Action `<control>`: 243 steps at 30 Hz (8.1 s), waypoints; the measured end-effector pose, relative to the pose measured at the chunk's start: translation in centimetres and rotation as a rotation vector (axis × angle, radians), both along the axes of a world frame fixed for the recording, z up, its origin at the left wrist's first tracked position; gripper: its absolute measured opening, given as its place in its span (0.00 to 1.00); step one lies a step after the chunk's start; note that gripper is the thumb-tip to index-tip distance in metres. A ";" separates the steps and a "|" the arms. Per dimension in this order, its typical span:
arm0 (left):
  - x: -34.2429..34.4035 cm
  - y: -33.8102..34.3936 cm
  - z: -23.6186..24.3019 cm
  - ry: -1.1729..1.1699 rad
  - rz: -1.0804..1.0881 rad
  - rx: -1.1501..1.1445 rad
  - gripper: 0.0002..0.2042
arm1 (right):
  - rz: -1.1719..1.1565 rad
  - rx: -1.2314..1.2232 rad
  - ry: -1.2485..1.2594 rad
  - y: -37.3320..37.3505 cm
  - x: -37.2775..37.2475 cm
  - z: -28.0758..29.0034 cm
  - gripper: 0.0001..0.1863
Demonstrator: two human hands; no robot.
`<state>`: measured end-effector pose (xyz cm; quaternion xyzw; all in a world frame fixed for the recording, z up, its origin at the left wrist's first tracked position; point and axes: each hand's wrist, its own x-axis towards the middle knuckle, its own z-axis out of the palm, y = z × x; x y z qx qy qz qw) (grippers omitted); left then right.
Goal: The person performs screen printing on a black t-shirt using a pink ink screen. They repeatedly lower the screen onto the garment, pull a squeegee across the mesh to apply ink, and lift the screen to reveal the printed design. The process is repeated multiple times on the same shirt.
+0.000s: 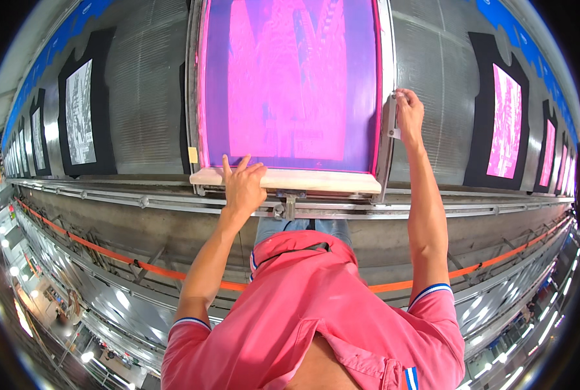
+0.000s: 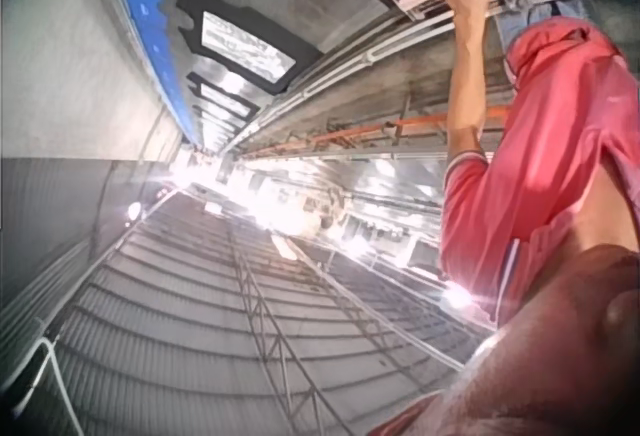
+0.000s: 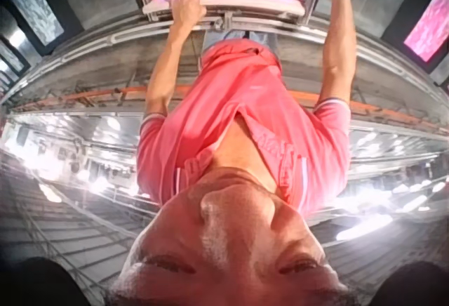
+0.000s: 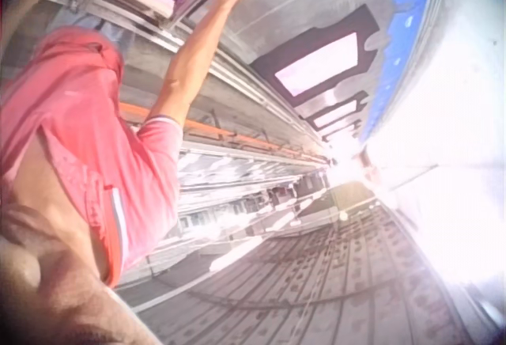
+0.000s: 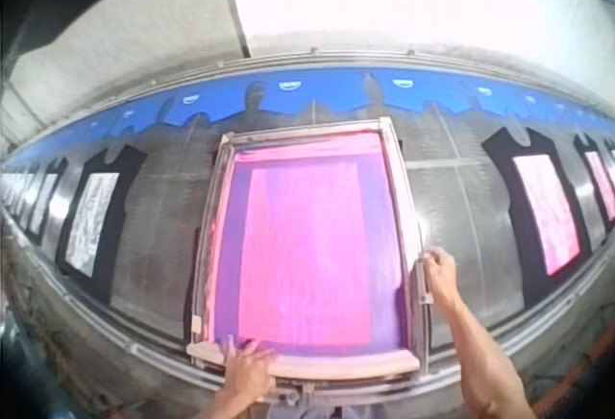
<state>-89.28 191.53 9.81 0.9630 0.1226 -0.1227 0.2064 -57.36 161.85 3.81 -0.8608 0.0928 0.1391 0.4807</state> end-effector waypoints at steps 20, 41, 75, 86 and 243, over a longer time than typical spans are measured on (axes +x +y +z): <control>-7.2 9.1 2.3 -0.051 0.107 0.028 0.23 | -0.017 -0.015 -0.375 10.7 -6.4 6.9 0.23; -23.3 44.8 -1.2 -0.208 0.177 -0.038 0.22 | 0.063 -0.229 -0.486 45.3 -18.0 2.0 0.19; -34.6 76.7 0.1 0.087 -0.119 0.084 0.08 | -0.028 0.236 -0.198 77.8 -34.6 -2.9 0.15; -33.0 77.7 -0.1 0.200 -0.071 -0.061 0.09 | 0.009 -0.019 -0.298 79.4 -34.6 -2.8 0.15; -33.5 90.4 -1.7 -0.060 0.012 0.169 0.23 | 0.937 -0.561 -0.518 81.9 -47.7 5.5 0.21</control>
